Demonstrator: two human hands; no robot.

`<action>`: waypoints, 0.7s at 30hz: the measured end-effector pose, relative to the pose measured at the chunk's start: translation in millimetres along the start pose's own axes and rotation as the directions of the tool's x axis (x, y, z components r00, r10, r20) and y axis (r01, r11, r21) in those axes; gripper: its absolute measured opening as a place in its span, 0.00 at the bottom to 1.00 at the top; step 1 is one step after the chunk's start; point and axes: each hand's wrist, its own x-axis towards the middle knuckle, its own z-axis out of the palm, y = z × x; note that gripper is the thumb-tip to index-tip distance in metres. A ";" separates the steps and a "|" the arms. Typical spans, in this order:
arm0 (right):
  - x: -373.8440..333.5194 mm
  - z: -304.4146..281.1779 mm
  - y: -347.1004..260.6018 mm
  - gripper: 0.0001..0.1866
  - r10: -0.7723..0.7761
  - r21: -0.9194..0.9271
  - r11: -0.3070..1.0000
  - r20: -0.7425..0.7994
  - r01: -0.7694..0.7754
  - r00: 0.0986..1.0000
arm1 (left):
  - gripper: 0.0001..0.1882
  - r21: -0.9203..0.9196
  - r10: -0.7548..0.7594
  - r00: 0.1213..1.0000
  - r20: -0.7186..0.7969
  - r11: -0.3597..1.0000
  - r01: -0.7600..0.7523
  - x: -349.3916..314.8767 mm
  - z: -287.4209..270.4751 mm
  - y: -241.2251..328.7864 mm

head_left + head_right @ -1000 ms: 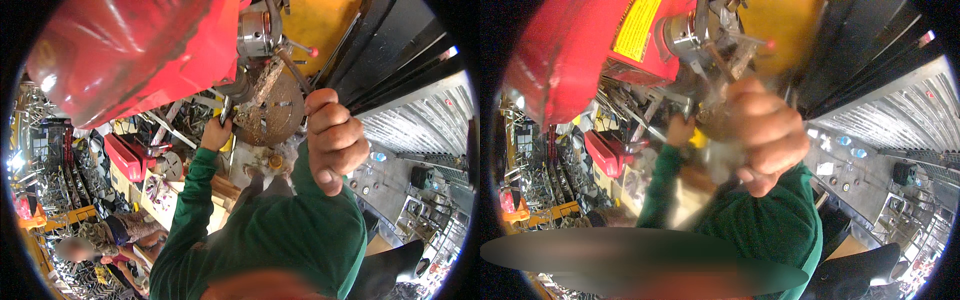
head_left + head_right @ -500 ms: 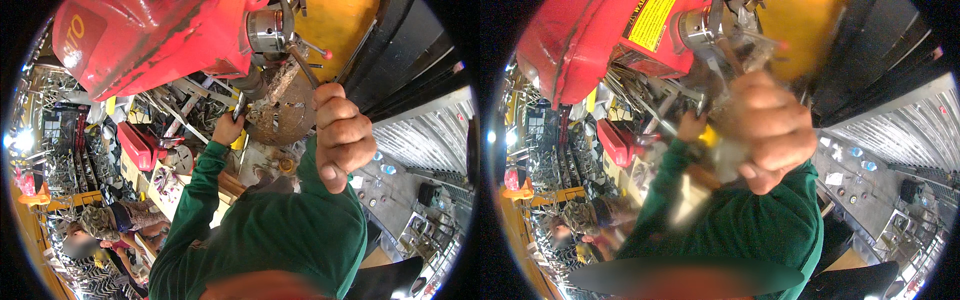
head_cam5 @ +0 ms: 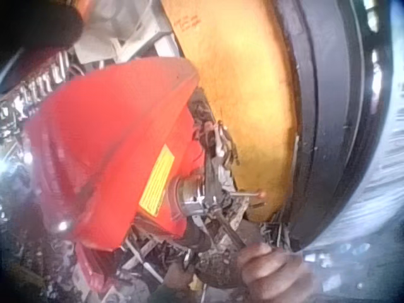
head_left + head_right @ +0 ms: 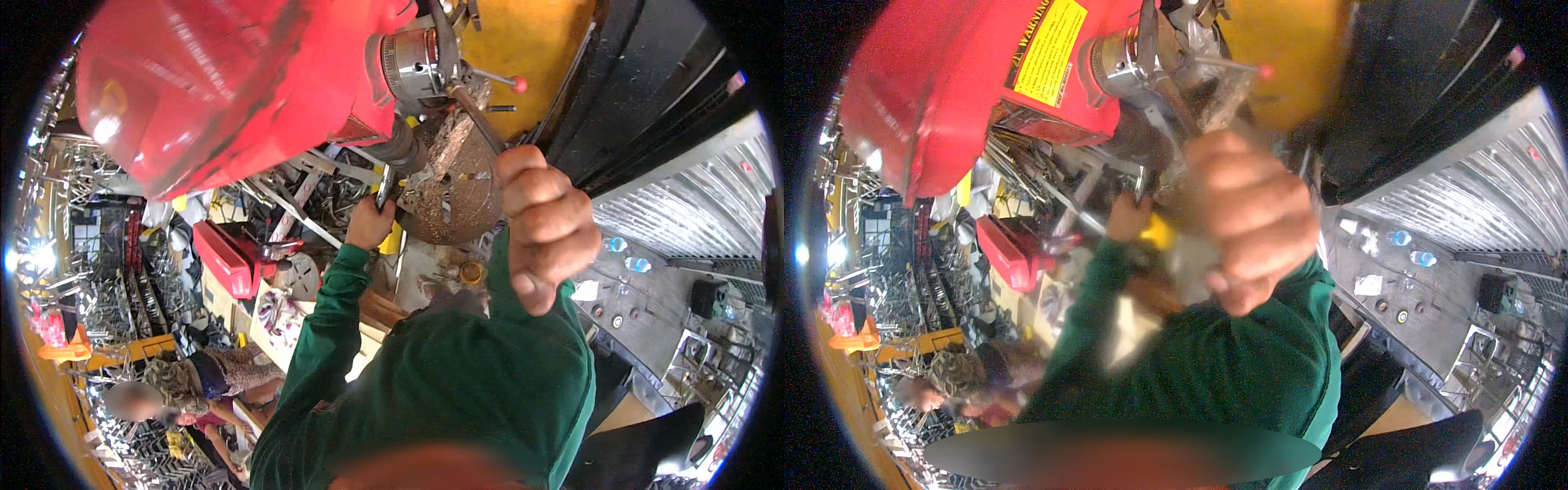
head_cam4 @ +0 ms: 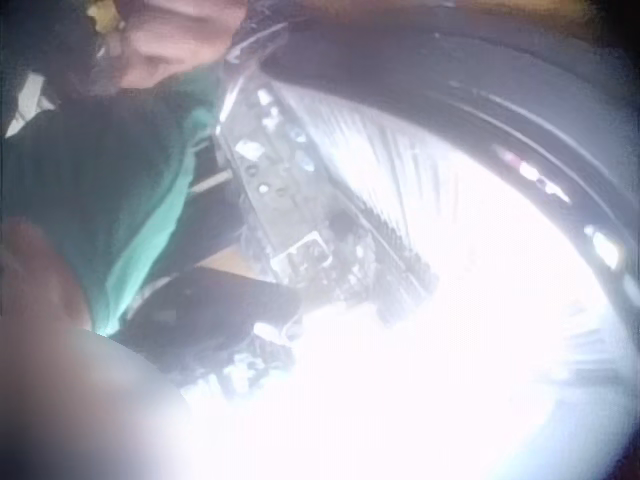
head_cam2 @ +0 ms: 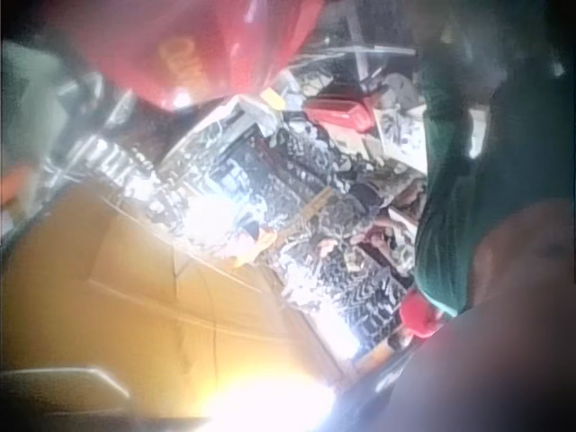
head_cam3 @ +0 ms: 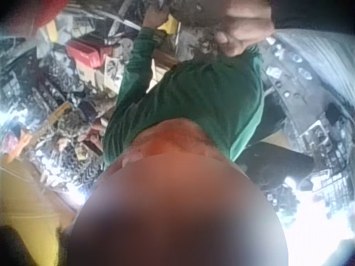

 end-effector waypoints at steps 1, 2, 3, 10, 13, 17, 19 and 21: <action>2.6 -3.8 2.5 0.17 -0.001 0.003 1.000 0.082 0.000 0.997 | 0.19 0.009 -0.009 0.999 0.033 1.000 0.008 2.1 -2.3 1.9; 4.8 -7.9 3.8 0.17 0.010 0.018 1.000 0.106 -0.012 0.994 | 0.19 0.000 0.049 0.998 -0.026 0.999 -0.049 2.9 -2.3 4.4; 3.6 -5.8 2.3 0.16 0.035 0.014 0.999 0.067 -0.036 0.997 | 0.19 0.007 0.065 0.997 -0.040 0.998 -0.065 -0.5 -2.8 4.1; -16.1 1.7 1.6 0.19 0.035 0.081 0.996 -0.117 -0.026 0.993 | 0.21 0.070 0.100 0.993 -0.058 0.993 -0.096 1.9 5.7 -12.0; -16.8 2.5 3.0 0.17 0.056 0.125 0.992 -0.190 -0.032 0.980 | 0.23 0.015 0.106 0.993 -0.056 0.994 -0.105 4.2 6.8 -16.9; -11.8 -2.0 1.5 0.22 0.064 0.062 0.996 -0.042 -0.061 0.997 | 0.22 0.033 0.111 0.993 -0.050 0.993 -0.109 4.9 5.0 -12.7; -12.3 -4.0 0.9 0.22 0.080 0.067 0.995 -0.026 -0.078 0.996 | 0.21 0.134 0.123 0.989 -0.076 0.985 -0.112 4.6 4.5 -9.1; -15.1 -4.4 1.2 0.21 0.080 0.064 0.995 -0.033 -0.078 0.996 | 0.22 0.071 0.051 0.999 -0.017 0.996 -0.050 4.7 3.9 -6.0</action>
